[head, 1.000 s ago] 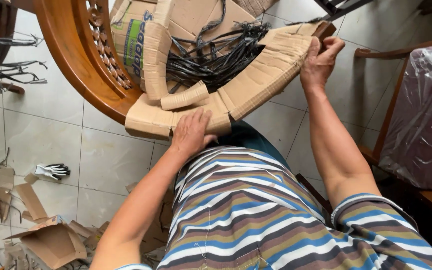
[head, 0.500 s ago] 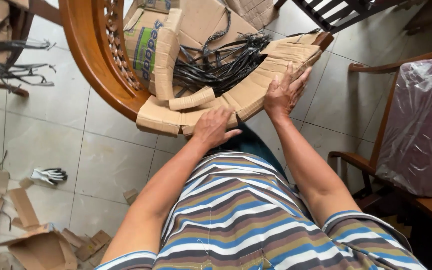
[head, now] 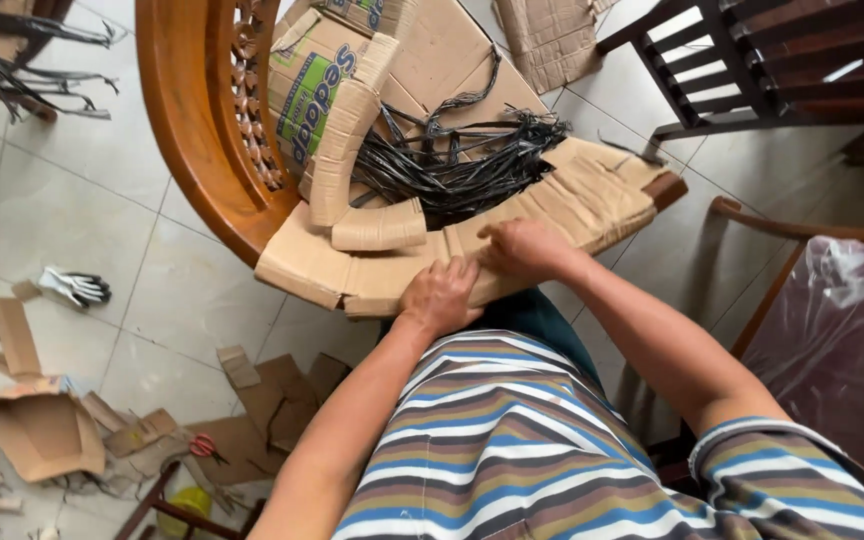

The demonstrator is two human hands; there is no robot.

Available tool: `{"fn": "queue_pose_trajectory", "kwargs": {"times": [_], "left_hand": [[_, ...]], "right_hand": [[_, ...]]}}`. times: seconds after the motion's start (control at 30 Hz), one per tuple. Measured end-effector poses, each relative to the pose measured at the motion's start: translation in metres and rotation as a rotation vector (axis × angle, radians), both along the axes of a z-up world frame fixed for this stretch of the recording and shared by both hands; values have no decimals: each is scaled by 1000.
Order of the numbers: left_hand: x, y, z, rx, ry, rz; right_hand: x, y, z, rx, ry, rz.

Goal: Securing cardboard packaging to the back of a wooden chair using wire ties and a tool.

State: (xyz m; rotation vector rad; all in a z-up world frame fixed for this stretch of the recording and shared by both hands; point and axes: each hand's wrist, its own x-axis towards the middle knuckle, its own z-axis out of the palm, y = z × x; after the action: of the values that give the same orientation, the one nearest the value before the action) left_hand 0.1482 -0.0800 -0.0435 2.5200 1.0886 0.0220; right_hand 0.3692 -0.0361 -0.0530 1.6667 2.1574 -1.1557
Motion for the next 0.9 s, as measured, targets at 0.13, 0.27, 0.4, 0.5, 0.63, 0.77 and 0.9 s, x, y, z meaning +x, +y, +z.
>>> {"fn": "queue_pose_trajectory", "kwargs": {"times": [0.13,0.27,0.4,0.5,0.63,0.77,0.9], "left_hand": [[4,-1,9,70,-14,64],[4,7,11,79,-13,90],[4,24,42,98,43,41],[5,33,53,92,56,45],[2,32,48,75,71,32],[3,25,45,45,76,38],[3,24,47,31,101,32]], "right_hand": [[55,87,-108,-135,218,-150],[101,153,-265,-56,51,-347],[61,199,-181,-178,-134,-306],[31,202,-161,-186,-82,-384],[29,194,-180,-87,-92,-441],[28,175,-198,137,33,-81],[11,171,-205,184,-123,87]]}}
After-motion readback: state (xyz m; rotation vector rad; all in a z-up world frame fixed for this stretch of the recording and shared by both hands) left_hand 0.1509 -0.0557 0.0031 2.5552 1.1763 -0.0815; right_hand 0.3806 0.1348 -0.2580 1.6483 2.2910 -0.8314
